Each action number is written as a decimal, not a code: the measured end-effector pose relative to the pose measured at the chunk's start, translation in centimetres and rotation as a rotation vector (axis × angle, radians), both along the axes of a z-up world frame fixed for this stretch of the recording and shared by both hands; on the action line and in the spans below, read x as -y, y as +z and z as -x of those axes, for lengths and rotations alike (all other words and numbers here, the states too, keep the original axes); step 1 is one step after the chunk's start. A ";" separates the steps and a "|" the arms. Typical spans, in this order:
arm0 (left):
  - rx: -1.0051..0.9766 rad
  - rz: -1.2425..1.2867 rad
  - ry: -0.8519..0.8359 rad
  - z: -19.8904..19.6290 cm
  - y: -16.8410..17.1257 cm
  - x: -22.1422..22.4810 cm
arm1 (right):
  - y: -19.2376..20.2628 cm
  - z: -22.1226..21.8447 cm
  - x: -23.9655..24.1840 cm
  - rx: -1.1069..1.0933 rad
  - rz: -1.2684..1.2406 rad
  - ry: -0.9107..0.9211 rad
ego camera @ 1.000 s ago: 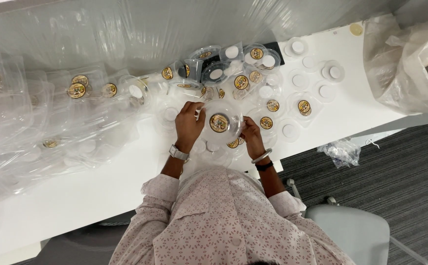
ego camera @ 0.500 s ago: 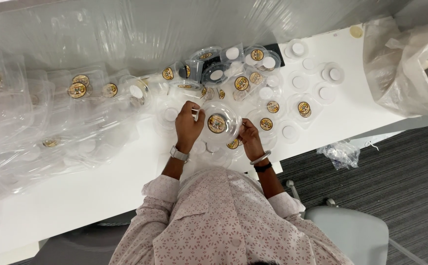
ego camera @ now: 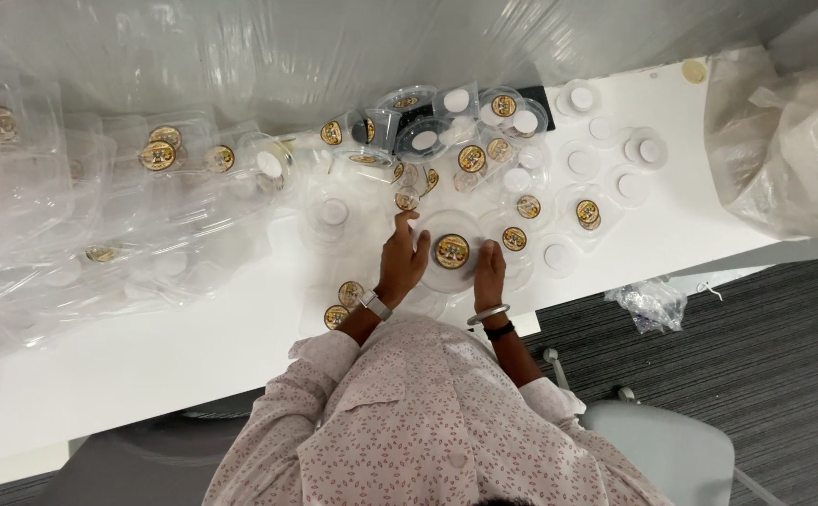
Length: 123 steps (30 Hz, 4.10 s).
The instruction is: The person organizes small white containers on a table and places them into a white bag containing larger bottles.
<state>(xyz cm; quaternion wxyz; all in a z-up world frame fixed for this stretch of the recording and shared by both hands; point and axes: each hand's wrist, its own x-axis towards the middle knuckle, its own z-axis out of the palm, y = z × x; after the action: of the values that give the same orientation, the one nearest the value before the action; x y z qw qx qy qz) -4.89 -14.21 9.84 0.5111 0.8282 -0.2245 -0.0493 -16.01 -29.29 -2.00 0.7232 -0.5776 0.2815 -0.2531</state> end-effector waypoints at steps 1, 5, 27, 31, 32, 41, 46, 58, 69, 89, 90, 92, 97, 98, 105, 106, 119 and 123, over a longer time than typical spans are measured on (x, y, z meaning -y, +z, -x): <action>0.002 0.001 0.005 0.0 0.2 0.1 | 0.7 0.1 0.2 0.002 0.001 0.005; -0.104 0.048 -0.090 -0.4 -1.0 0.5 | 3.4 0.1 0.4 -0.026 0.235 0.022; 0.443 -0.441 0.161 -18.8 -5.5 -2.0 | 0.0 -1.3 2.4 -0.066 0.146 -0.158; 0.470 -0.545 -0.006 -22.9 -9.0 -2.8 | 0.7 -1.8 2.1 -0.078 -0.009 -0.159; 0.496 -0.675 -0.032 -23.9 -10.2 -2.8 | 1.1 -2.0 2.1 -0.087 0.020 -0.141; 0.375 -0.140 0.003 -16.2 3.9 -2.2 | 3.0 -2.1 2.5 0.004 0.145 -0.133; 0.297 0.008 -0.039 -11.2 3.7 -1.3 | 4.4 -2.9 1.7 0.032 0.274 -0.097; 0.160 -0.147 -0.200 -5.6 4.8 0.2 | 10.3 -2.9 0.1 0.089 -0.042 0.105; 0.298 -0.040 -0.153 -4.3 6.4 0.6 | 9.5 -2.9 -0.3 0.226 -0.335 0.156; 0.175 0.010 0.013 -2.8 2.6 0.7 | 10.3 -2.4 -1.0 0.031 0.071 0.122; 0.279 0.008 0.006 -2.6 1.3 0.7 | 8.6 -2.5 -1.1 -0.070 0.169 0.041; 0.275 0.063 0.017 -2.0 0.8 1.2 | 7.3 -2.3 -1.0 -0.027 0.187 -0.015; -0.185 -0.019 0.083 -1.9 -1.2 1.8 | 3.9 -2.0 -0.4 0.062 0.202 -0.087; -0.126 -0.014 0.091 -1.8 -2.1 1.8 | 3.4 -1.8 -0.3 0.055 0.179 -0.077; -0.056 -0.009 0.092 -1.7 -6.4 1.3 | -0.2 -1.6 0.0 -0.002 0.166 -0.024; -0.057 -0.008 0.092 -2.2 -7.5 1.1 | 0.6 -1.7 0.2 -0.002 0.166 -0.024; 0.204 -0.833 0.114 -12.9 -17.2 -11.3 | -3.8 0.5 2.5 -0.248 -0.094 -0.099; 0.262 -0.967 -0.029 -14.8 -22.7 -12.4 | -2.6 0.2 1.7 -0.255 -0.190 -0.090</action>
<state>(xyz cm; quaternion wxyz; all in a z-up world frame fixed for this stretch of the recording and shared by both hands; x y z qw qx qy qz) 9.94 -1.77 -12.89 0.0355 0.9664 -0.2495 -0.0504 -16.25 -31.02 -4.61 0.7209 -0.5210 0.4192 -0.1820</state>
